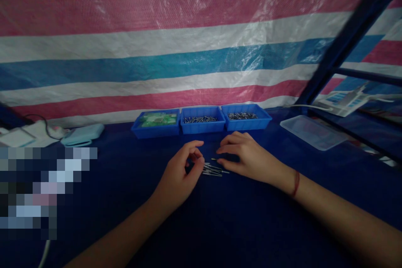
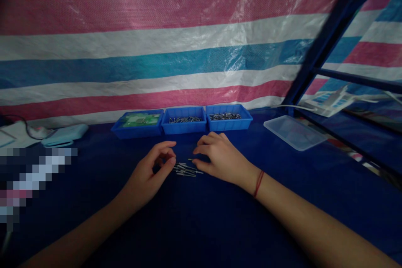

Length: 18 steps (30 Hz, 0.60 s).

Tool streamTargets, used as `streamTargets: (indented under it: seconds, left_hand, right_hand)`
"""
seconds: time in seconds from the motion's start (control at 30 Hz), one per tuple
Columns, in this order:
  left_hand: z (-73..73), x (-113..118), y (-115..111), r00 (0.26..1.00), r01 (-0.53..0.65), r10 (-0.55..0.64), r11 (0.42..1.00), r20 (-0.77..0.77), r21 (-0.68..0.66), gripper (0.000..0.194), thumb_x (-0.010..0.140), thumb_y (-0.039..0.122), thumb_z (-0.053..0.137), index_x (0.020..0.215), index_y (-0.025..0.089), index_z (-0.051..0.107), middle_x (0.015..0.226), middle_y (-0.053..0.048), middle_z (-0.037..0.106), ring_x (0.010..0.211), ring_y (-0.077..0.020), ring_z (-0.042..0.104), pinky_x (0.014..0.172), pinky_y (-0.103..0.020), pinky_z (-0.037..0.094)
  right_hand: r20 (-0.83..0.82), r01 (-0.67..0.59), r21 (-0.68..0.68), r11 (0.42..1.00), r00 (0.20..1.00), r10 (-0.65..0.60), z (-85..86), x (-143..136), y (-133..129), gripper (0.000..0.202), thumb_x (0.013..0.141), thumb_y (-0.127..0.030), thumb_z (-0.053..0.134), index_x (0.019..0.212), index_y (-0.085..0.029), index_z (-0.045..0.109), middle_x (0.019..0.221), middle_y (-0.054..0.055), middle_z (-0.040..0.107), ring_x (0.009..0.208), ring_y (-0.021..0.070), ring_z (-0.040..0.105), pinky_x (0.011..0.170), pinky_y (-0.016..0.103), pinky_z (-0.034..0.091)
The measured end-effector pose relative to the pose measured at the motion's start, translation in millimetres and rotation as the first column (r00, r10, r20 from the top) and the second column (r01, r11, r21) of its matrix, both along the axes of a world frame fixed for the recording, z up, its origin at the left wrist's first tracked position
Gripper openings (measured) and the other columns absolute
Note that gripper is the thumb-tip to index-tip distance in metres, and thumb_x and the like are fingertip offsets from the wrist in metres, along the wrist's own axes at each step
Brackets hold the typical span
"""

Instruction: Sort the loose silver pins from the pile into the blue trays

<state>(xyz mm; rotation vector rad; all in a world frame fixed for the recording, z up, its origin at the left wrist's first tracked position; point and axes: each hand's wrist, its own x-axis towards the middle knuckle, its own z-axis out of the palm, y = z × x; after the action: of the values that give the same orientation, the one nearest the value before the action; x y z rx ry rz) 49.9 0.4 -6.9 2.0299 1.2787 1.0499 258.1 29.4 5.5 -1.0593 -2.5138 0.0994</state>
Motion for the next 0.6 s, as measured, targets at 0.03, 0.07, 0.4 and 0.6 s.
streamTargets:
  seconds: [0.03,0.07,0.4,0.6]
  left_hand:
    - [-0.2,0,0,1.000,-0.001,0.001,1.000,-0.013,0.003,0.027,0.086,0.017,0.049,0.112,0.022,0.050,0.087,0.000,0.059,0.076,-0.0141,0.056,0.069,-0.029,0.045]
    - [-0.7,0,0,1.000,0.004,-0.004,1.000,-0.029,0.009,0.025,0.086,0.018,0.049,0.110,0.022,0.052,0.088,0.000,0.059,0.076,-0.0144,0.056,0.069,-0.029,0.045]
    - [0.1,-2,-5,0.932,0.112,0.008,0.945,-0.361,0.308,0.018,0.090,0.026,0.049,0.102,0.020,0.060,0.109,-0.007,0.054,0.106,-0.0243,0.046,0.091,-0.044,0.039]
    - [5.6,3,-9,0.987,0.104,-0.073,0.971,-0.146,0.216,0.017,0.093,0.022,0.042,0.097,0.021,0.058,0.102,-0.005,0.052,0.099,-0.0193,0.050,0.087,-0.038,0.041]
  right_hand:
    - [0.019,-0.005,-0.017,1.000,1.000,0.006,-1.7,-1,0,0.013,0.083,-0.030,0.058,0.087,-0.021,0.067,0.092,0.004,0.063,0.086,0.0186,0.054,0.076,0.034,0.035]
    - [0.034,-0.006,-0.032,0.999,0.999,0.007,-2.8,-1,0,0.012,0.084,-0.027,0.056,0.084,-0.020,0.066,0.091,0.004,0.063,0.086,0.0184,0.054,0.075,0.033,0.035]
    - [0.073,-0.153,0.125,0.980,0.987,0.145,14.1,-12,-21,0.022,0.093,-0.023,0.040,0.089,-0.014,0.060,0.084,0.006,0.063,0.077,0.0165,0.055,0.073,0.033,0.039]
    - [-0.403,-0.140,0.049,0.989,0.903,0.148,16.5,-16,-29,0.010,0.083,-0.021,0.058,0.091,-0.015,0.059,0.081,0.003,0.062,0.071,0.0113,0.056,0.064,0.025,0.045]
